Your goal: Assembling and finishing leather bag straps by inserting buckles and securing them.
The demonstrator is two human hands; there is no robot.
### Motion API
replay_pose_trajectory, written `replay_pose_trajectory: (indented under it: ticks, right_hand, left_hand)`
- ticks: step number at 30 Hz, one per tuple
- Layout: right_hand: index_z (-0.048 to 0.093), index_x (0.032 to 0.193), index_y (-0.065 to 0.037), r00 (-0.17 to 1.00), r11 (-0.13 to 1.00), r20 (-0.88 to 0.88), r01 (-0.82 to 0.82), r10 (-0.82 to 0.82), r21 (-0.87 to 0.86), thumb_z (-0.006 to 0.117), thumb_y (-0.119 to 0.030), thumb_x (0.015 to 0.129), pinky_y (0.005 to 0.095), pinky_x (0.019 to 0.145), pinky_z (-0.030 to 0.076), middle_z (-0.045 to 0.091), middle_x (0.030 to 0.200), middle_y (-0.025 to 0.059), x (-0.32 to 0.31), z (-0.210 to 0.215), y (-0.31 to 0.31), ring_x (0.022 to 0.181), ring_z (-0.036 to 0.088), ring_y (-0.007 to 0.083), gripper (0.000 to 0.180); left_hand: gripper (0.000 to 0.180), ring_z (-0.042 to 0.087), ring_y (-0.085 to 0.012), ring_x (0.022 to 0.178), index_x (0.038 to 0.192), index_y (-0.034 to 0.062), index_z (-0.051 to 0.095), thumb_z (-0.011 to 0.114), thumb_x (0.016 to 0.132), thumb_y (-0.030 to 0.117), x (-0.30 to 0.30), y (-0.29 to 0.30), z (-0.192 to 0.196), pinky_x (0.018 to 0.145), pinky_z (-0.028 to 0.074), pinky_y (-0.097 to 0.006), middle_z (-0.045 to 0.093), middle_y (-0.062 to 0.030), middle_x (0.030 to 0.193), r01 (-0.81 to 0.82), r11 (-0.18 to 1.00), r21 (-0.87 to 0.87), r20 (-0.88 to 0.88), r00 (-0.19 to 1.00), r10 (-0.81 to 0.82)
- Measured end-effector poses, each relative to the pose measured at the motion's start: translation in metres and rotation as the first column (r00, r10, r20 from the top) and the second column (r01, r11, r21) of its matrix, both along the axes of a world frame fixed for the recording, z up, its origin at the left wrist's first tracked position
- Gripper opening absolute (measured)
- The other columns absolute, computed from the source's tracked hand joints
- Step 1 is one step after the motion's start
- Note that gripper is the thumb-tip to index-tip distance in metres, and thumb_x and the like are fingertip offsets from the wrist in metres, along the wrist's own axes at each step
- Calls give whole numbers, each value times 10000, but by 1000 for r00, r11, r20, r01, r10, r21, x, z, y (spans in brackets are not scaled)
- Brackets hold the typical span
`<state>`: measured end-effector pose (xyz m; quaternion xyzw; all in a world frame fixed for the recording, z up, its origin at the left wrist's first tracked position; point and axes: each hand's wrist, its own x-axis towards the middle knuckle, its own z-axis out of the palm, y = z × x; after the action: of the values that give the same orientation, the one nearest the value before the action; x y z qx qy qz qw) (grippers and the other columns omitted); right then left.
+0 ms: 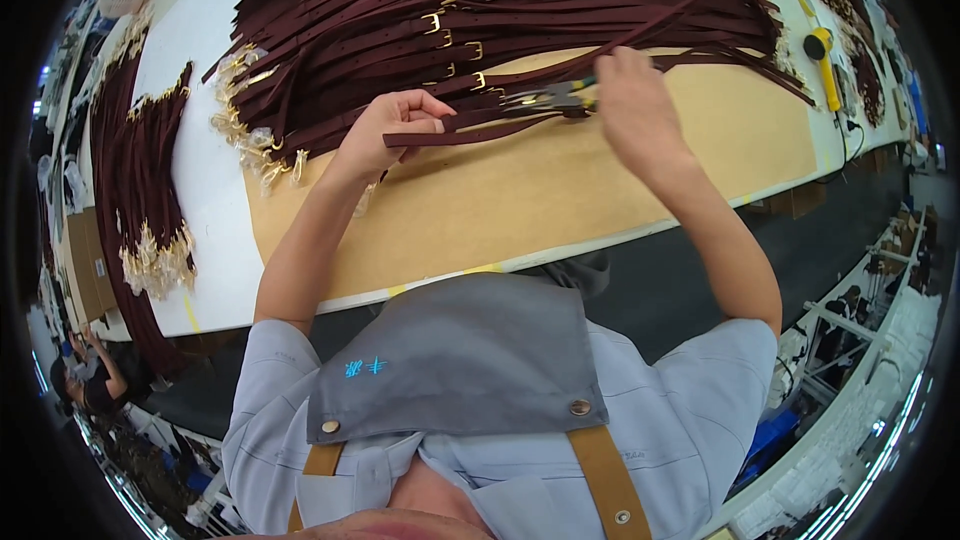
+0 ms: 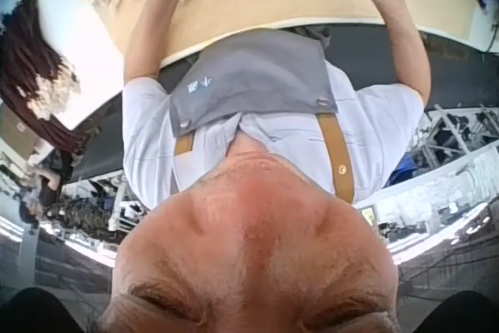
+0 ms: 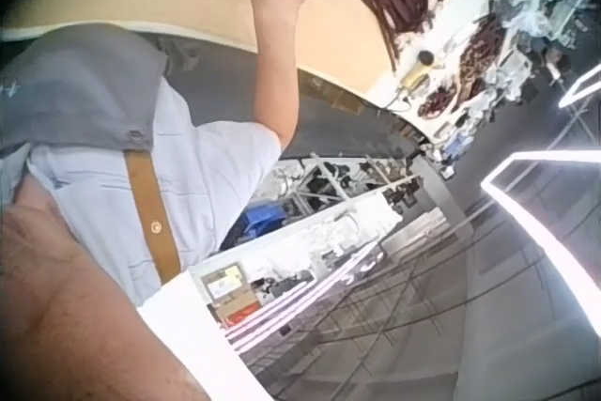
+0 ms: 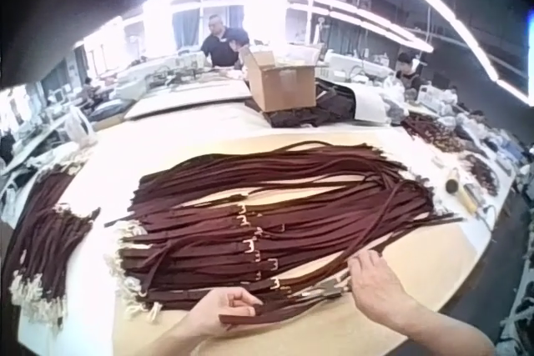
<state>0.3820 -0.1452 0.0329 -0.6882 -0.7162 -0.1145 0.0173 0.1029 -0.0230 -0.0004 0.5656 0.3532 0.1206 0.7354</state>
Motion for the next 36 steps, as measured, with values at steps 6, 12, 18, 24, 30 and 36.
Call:
replay_pose_trajectory:
  ticks: [6,12,18,24,30,36]
  right_hand:
    - [555,1125,3,990,994,-89,108,-110,-28,696,-137,814,389,884,454,565,1141,167,32,-2,-32,1122,521,336,369]
    - [602,1007,-37,537,892,-758,-434,372,130,725,-184,789,403,810,465,570,966,106,-117,1,16,935,544,300,290]
    - [561,914,-21,486,872,-781,-467,392,147,733,-89,765,372,745,472,540,899,101,-139,-9,36,868,551,287,238]
    - [543,939,1,-85,935,-981,-328,-175,-138,650,-78,887,248,641,493,622,837,52,-121,10,45,752,637,120,142]
    - [569,1149,29,-182,921,-965,-374,-191,-112,588,-212,951,286,799,511,660,945,92,-90,20,78,908,653,162,312]
    - [625,1060,-5,529,853,-846,-413,-60,-319,705,-180,847,308,834,486,650,1003,49,-51,15,61,929,609,160,287]
  left_hand:
    - [154,430,-9,476,939,-10,616,631,815,81,-4,-5,-11,423,293,-186,605,7,653,28,999,-22,7,1000,-28]
    - [126,460,-19,503,927,4,618,608,819,68,-6,-9,-12,431,323,-204,617,19,700,30,996,-81,-6,1000,-31]
    - [96,467,-19,515,903,12,588,622,831,64,-27,-11,-12,434,331,-182,602,13,709,-54,991,-119,6,998,55]
    - [119,431,-26,458,936,0,583,605,832,53,-31,-6,1,408,309,-181,670,-55,753,7,993,-119,12,1000,-6]
    - [165,399,-29,432,975,6,599,613,817,49,-38,-1,16,404,303,-185,710,-129,831,-44,993,-111,-27,999,41]
    - [169,398,-36,439,978,-3,620,637,813,28,-52,15,32,414,310,-187,703,-149,821,-73,988,-135,76,994,83]
